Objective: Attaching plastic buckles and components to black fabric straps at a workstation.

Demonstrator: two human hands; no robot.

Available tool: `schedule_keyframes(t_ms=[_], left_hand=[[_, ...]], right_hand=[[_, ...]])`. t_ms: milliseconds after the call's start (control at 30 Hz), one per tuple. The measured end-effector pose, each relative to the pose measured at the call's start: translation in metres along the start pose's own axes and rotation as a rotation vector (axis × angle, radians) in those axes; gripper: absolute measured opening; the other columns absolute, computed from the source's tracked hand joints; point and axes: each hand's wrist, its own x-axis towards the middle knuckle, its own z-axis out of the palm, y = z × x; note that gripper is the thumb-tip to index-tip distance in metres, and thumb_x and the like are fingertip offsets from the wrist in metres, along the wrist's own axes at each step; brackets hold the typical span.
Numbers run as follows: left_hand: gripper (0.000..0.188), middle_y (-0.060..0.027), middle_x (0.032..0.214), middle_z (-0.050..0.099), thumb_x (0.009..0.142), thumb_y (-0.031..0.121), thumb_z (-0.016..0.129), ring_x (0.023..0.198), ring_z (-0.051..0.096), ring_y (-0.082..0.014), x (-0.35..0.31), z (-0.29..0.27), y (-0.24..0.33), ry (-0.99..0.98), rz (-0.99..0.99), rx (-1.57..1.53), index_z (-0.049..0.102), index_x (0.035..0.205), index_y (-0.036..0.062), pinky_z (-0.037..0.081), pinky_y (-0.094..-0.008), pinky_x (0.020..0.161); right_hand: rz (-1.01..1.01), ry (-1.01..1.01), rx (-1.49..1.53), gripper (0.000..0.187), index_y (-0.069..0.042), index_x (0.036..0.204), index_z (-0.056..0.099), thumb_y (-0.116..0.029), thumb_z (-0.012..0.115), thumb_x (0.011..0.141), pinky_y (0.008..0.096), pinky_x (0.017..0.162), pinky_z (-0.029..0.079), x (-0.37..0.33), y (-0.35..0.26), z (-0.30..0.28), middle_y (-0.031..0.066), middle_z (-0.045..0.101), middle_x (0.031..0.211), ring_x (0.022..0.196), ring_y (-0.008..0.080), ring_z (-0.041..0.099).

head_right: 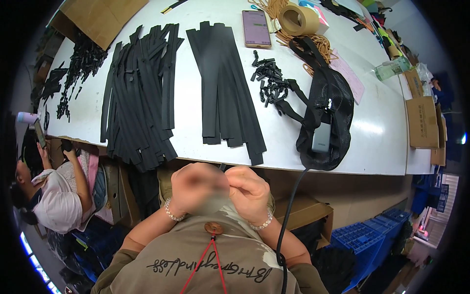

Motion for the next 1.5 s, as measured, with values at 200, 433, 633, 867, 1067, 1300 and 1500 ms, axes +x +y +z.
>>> schedule_keyframes(t_ms=[200,433,633,867,1067,1300,1500], left_hand=[[0.019,-0.0091,0.089,0.064,0.073,-0.008,0.066,0.083,0.061,-0.0152,0.001,-0.006,-0.004,-0.098,0.062,0.096,0.062,0.091,-0.0009,0.049,-0.0266,0.076],[0.015,-0.0072,0.087,0.064,0.076,-0.005,0.066,0.080,0.060,-0.0127,0.001,-0.004,-0.002,-0.032,-0.056,0.078,0.062,0.091,-0.0005,0.049,-0.0245,0.074],[0.012,-0.0064,0.084,0.063,0.084,0.003,0.061,0.073,0.058,-0.0081,-0.005,0.002,-0.021,0.188,-0.368,-0.218,0.060,0.095,-0.0013,0.048,-0.0206,0.064],[0.012,-0.0046,0.083,0.062,0.086,0.007,0.060,0.076,0.057,-0.0100,0.003,-0.003,-0.021,0.325,-0.477,-0.440,0.059,0.096,0.0001,0.047,-0.0228,0.067],[0.014,-0.0081,0.089,0.064,0.083,0.002,0.061,0.080,0.060,-0.0118,0.004,-0.003,-0.013,0.186,-0.467,-0.368,0.059,0.097,-0.0022,0.049,-0.0228,0.074],[0.015,-0.0101,0.087,0.064,0.076,-0.007,0.066,0.080,0.061,-0.0131,0.002,0.005,-0.003,0.154,-0.169,-0.006,0.060,0.089,-0.0030,0.050,-0.0247,0.072],[0.014,-0.0116,0.088,0.064,0.074,-0.010,0.065,0.082,0.061,-0.0148,0.000,0.001,-0.007,0.071,0.016,0.155,0.061,0.086,-0.0038,0.050,-0.0244,0.072]], right_hand=[[0.147,0.181,0.314,0.014,0.005,0.086,0.063,0.009,0.065,0.073,0.0245,0.071,0.050,0.000,-0.006,0.009,0.0116,0.061,0.090,0.080,0.0157,0.059],[0.076,0.057,-0.029,0.010,0.004,0.080,0.060,0.004,0.067,0.074,0.0229,0.066,0.049,0.005,-0.007,-0.001,0.0083,0.062,0.083,0.073,0.0135,0.059],[0.486,-0.024,0.097,0.010,0.003,0.079,0.060,-0.005,0.066,0.079,0.0200,0.055,0.043,0.010,-0.002,-0.003,0.0039,0.060,0.072,0.061,0.0063,0.052],[0.326,-0.303,-0.070,0.009,0.003,0.076,0.058,-0.004,0.061,0.081,0.0204,0.052,0.038,0.011,0.005,-0.003,0.0008,0.054,0.069,0.058,0.0053,0.046],[0.320,0.118,0.239,0.004,0.003,0.087,0.059,0.002,0.059,0.083,0.0165,0.053,0.042,0.009,0.011,0.003,0.0036,0.058,0.079,0.062,0.0036,0.051],[0.214,0.128,0.225,0.011,0.003,0.091,0.059,0.003,0.062,0.080,0.0179,0.060,0.045,0.005,0.011,0.004,0.0047,0.060,0.084,0.068,0.0053,0.054],[0.141,0.061,0.141,0.023,0.003,0.099,0.062,0.005,0.064,0.076,0.0212,0.066,0.047,0.003,0.010,0.001,0.0078,0.062,0.088,0.074,0.0101,0.058]])
